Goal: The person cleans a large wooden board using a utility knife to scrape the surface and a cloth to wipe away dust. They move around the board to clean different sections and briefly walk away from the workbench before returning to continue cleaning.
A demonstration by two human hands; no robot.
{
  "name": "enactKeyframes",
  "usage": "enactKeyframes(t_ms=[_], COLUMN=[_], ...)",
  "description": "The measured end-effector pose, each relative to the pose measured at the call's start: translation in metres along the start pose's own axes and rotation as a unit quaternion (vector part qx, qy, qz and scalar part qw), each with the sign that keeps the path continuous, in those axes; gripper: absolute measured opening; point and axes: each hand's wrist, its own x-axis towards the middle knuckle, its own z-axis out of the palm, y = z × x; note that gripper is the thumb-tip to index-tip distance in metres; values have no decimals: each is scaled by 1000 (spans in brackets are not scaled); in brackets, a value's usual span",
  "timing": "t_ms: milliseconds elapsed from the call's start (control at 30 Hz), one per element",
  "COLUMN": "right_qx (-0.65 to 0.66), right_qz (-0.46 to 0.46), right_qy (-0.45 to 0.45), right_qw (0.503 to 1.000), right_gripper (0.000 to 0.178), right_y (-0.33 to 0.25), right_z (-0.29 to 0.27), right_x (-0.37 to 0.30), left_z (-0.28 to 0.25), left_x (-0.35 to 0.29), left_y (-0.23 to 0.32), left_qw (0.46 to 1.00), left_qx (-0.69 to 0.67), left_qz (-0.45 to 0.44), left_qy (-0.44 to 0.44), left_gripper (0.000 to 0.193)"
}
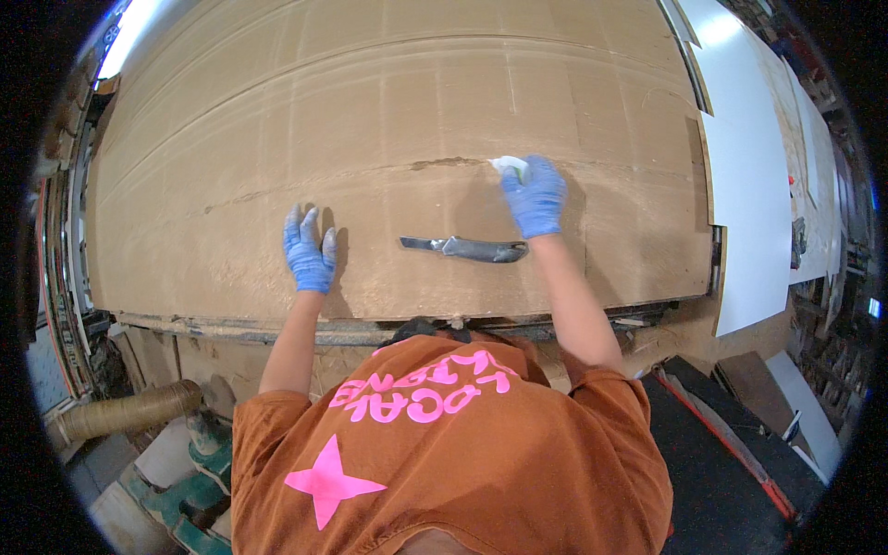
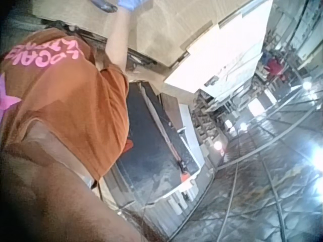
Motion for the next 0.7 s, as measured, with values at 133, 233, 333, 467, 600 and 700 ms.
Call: enactKeyframes(t_ms=[133, 233, 333, 467, 600, 700], right_qx=[31, 23, 21, 38, 8, -22], right_qz=[57, 73, 45, 43, 55, 62], right_qy=[3, -14, -7, -16, -10, 6], right_qw=[998, 997, 999, 998, 998, 998], right_gripper=[26, 26, 26, 26, 26, 26], right_y=[28, 20, 14, 4, 18, 28], right_z=[-11, -16, -3, 3, -8, -20], right_x=[-2, -3, -10, -11, -7, -7], left_z=[3, 4, 6, 4, 5, 4], left_x=[-1, -2, -1, 0, -1, -1], left_y=[-2, -4, -4, -2, -3, -3], left_qw=[1000, 1000, 1000, 1000, 1000, 1000], left_qx=[-3, -8, -11, -9, -6, -12], left_qz=[2, 1, 4, 2, -2, -3], left_qy=[1, 2, 5, 3, 1, 1], left_gripper=[42, 43, 43, 44, 44, 43])
